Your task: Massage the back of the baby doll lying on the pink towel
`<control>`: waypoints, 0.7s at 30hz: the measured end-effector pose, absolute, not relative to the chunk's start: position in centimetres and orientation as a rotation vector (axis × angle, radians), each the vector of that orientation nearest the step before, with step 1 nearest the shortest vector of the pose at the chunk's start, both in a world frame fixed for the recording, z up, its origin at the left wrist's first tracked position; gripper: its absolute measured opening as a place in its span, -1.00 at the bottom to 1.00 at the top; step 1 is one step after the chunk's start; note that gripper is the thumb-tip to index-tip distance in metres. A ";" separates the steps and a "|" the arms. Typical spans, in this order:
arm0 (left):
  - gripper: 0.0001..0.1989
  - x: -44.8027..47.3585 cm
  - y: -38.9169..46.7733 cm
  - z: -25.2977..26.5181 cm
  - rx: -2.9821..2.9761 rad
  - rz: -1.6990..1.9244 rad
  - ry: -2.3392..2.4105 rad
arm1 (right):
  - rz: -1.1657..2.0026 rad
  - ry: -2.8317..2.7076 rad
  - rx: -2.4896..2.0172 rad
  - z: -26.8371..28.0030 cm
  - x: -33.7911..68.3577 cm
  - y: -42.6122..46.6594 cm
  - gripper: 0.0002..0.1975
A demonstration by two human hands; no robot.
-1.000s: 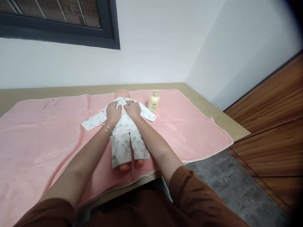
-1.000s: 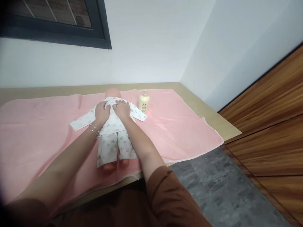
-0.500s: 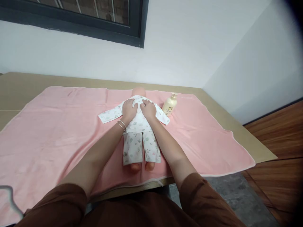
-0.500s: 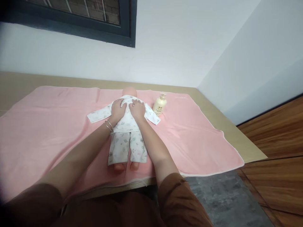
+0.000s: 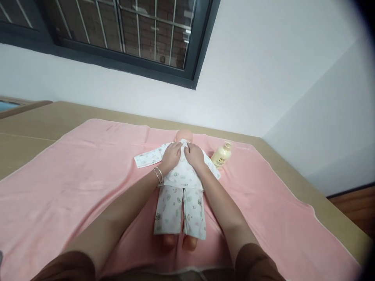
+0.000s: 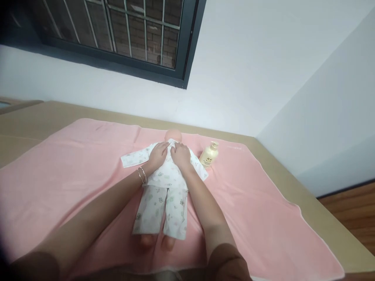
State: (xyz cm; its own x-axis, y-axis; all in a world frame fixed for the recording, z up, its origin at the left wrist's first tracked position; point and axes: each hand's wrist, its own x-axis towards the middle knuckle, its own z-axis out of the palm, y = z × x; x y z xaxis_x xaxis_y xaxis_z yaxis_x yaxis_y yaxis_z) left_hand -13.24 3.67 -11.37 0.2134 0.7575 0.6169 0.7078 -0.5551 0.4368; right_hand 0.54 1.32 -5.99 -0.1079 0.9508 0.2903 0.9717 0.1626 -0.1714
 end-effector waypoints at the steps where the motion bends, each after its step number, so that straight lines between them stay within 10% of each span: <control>1: -0.61 -13.2 3.6 -11.4 2.388 1.284 1.467 | -0.101 -2.129 -1.818 -6.1 0.4 0.9 -0.65; 21: -0.67 -13.8 3.6 -11.1 2.427 1.228 1.640 | -0.143 -2.143 -1.797 -6.9 -1.1 -1.0 -0.58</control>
